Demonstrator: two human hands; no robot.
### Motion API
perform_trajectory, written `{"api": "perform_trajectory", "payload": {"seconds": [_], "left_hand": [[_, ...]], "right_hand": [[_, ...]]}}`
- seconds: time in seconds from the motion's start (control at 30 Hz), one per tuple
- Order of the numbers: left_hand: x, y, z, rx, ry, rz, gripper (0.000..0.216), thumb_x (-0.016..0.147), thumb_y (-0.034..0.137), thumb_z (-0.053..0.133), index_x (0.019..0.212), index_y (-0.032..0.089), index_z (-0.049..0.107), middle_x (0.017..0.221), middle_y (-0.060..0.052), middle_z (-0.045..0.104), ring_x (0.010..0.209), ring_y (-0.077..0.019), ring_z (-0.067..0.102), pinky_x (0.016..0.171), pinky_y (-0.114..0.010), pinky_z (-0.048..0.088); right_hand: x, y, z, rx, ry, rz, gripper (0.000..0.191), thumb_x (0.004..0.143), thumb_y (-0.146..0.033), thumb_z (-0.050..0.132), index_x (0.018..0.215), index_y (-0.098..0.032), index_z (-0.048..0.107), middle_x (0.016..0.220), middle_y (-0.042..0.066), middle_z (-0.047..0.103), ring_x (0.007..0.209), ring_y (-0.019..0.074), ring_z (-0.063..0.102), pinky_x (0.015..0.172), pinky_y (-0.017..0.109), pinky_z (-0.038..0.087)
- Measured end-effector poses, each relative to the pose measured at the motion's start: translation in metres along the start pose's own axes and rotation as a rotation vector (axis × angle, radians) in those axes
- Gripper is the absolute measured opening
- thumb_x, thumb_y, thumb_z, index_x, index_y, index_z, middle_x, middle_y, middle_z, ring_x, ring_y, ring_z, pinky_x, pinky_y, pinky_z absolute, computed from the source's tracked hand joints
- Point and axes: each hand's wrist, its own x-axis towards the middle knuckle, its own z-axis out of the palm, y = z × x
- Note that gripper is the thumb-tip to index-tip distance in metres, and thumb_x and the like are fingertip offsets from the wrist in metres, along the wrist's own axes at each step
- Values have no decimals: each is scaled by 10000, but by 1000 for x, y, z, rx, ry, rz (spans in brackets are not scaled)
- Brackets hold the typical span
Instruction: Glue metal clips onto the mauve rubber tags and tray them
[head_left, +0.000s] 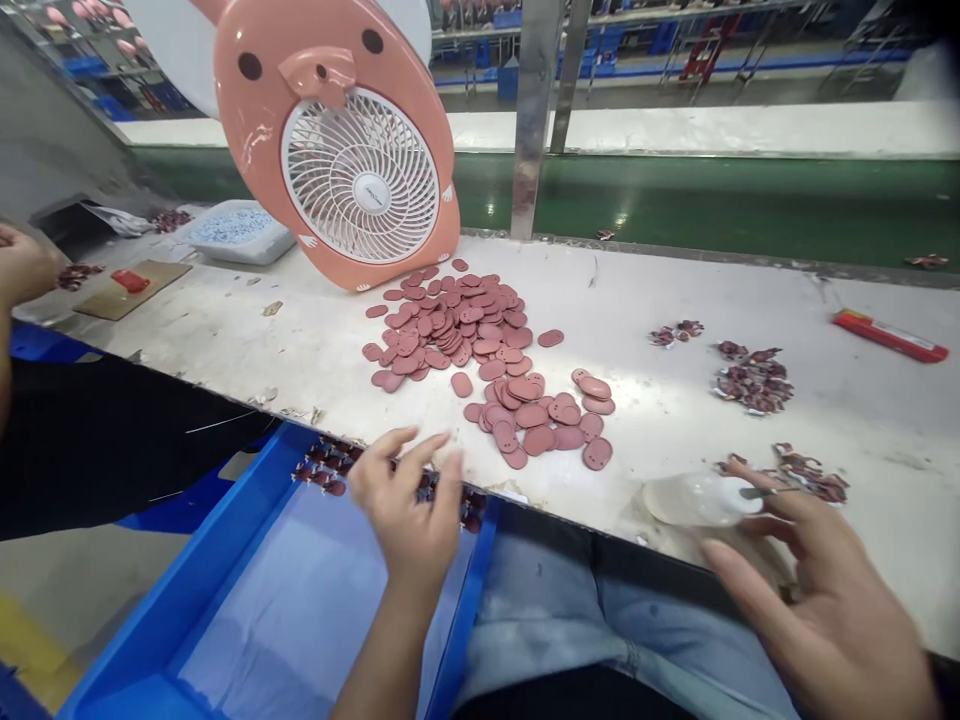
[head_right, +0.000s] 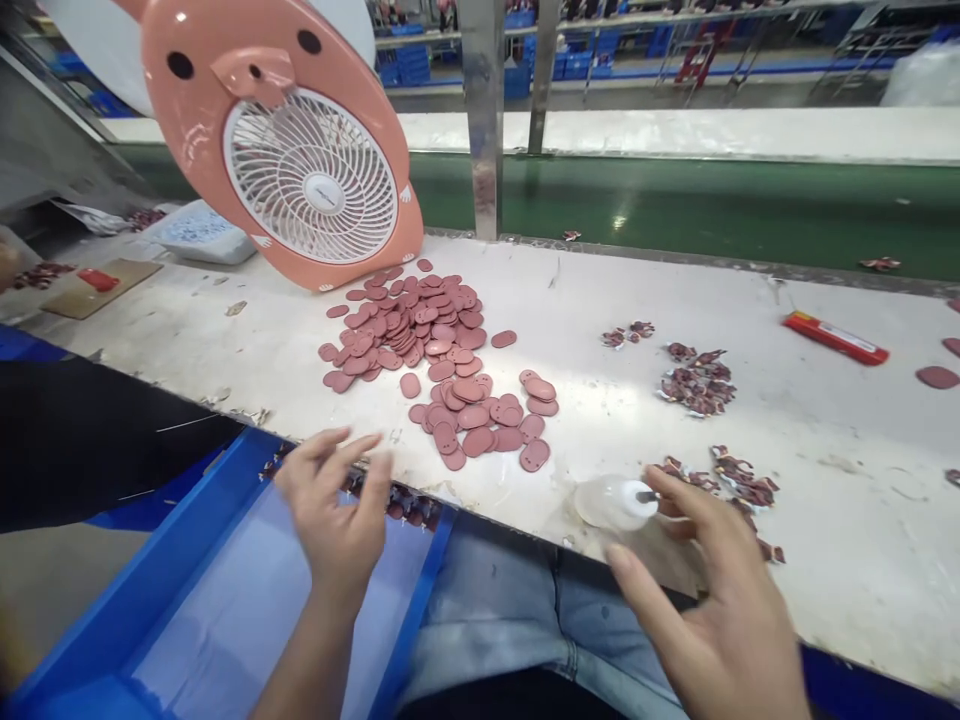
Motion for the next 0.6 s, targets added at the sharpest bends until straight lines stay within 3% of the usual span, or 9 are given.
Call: {"api": "perform_trajectory", "payload": {"seconds": [0.13,0.3,0.37,0.43,0.53,0.6], "left_hand": [[14,50,8,6,-244,-30,184,738,440,817,799,276,761,988,-55,678,1019,-314,585,939,-522,312],[23,60,6,-64,-312,-140,112,753,367,809,745,277,744,987,-39,666,1045,-307,565,960,-531,266],[18,68,-2,-278,-292,-206,93,760,326,799,736,267,730,947,-31,639,997,-277,561,942,-487,309],[4,83,-13,-695,-349,-347,124,758,321,801,724,252,704,859,-9,586,867,-220,560,845,-399,390],[-25,109,-25,-1286,-610,-657,222,718,367,844,672,223,681,781,15,512,735,-156,528,709,-302,425],[-43,121,-28,-1416,-719,-813,241,685,377,872,645,220,694,789,15,490,741,-144,513,712,-285,428]], "right_hand": [[16,-7,12,66,-72,-101,370,874,-528,639,1151,-282,633,1153,75,653,1036,345,576,863,498,432],[18,-11,15,270,-35,-98,274,890,-408,670,1126,-275,632,1165,71,649,1074,317,588,917,474,431],[12,-16,13,420,-42,-86,241,932,-388,614,1143,-275,588,1095,64,641,1003,275,623,862,428,494],[4,-26,11,571,-95,-81,197,963,-399,560,1114,-276,534,915,27,614,774,205,636,669,334,544],[-7,-46,8,822,-206,14,240,938,-443,613,1058,-278,487,844,-3,579,615,137,564,508,234,484],[-13,-57,6,1040,-270,188,296,891,-446,690,1012,-276,479,868,-11,593,616,109,535,526,209,446]]}}
